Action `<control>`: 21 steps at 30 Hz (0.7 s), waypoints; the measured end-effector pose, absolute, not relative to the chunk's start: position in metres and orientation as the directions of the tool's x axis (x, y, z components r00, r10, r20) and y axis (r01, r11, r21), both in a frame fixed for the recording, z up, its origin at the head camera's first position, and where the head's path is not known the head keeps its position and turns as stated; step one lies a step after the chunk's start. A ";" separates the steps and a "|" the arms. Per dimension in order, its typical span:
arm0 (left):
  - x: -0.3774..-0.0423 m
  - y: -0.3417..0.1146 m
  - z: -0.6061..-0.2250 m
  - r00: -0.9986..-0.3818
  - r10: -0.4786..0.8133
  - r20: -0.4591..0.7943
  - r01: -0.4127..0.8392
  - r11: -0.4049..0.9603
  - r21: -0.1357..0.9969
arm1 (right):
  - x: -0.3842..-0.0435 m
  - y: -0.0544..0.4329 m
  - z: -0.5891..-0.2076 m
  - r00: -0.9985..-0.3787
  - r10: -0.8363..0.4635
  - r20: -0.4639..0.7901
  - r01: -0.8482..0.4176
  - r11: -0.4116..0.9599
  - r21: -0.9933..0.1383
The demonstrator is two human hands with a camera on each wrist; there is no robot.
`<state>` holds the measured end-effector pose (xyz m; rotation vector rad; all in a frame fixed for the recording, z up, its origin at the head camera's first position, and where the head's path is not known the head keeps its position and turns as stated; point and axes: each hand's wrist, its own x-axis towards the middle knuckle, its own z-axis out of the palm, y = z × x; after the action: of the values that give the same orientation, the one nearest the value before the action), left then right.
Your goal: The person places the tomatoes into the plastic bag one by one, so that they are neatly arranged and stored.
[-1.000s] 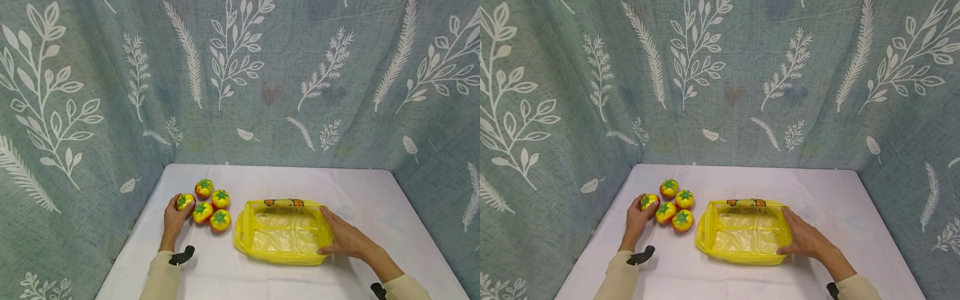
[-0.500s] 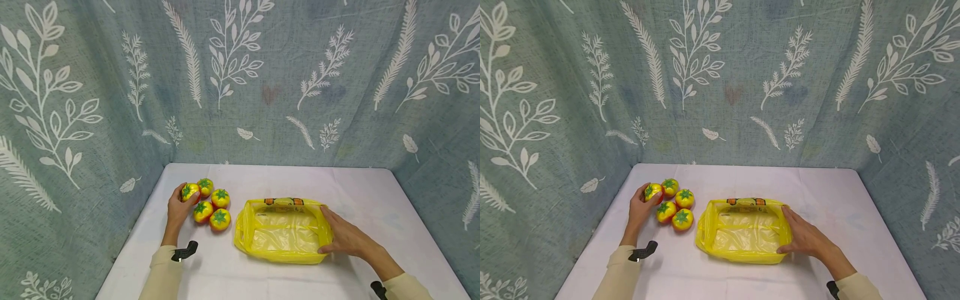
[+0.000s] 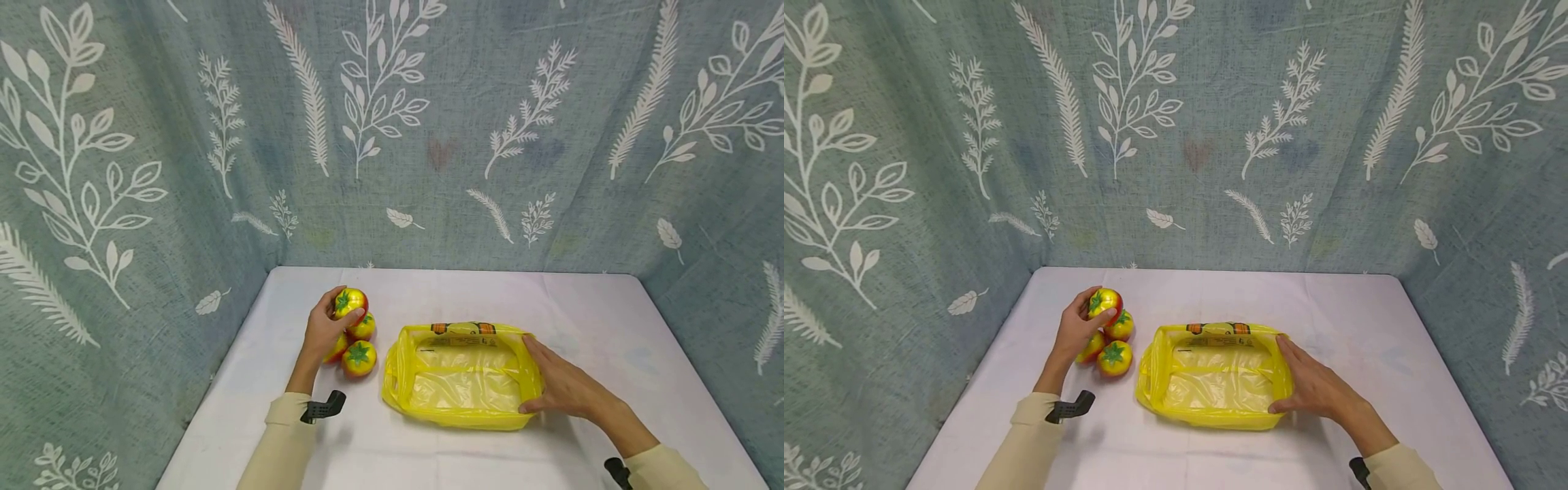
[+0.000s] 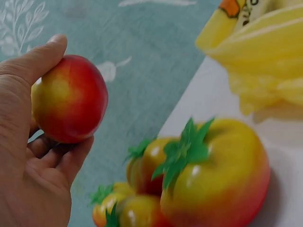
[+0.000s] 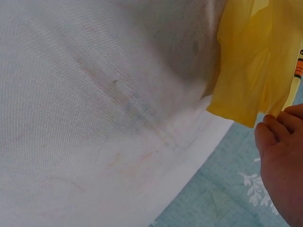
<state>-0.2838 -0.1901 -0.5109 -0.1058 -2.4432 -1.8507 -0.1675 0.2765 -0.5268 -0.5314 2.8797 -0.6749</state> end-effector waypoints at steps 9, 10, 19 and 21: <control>-0.278 -0.161 -0.502 -0.989 0.132 0.060 0.099 0.310 0.946 | -0.167 0.276 -0.526 -0.929 -0.365 -0.056 -0.301 0.837 -0.458; -0.277 -0.158 -0.502 -0.988 0.144 0.062 0.104 0.309 0.945 | -0.167 0.276 -0.526 -0.930 -0.364 -0.056 -0.300 0.836 -0.459; -0.274 -0.128 -0.498 -0.963 0.249 0.100 0.180 0.326 0.928 | -0.167 0.276 -0.526 -0.931 -0.359 -0.062 -0.295 0.843 -0.451; -0.274 -0.121 -0.498 -0.957 0.269 0.111 0.202 0.339 0.919 | -0.167 0.276 -0.526 -0.931 -0.359 -0.068 -0.291 0.843 -0.453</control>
<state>-0.2743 -0.1210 -0.4984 -0.4613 -2.6190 -1.7830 -0.1669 0.2758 -0.5262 -0.5094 2.8703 -0.6697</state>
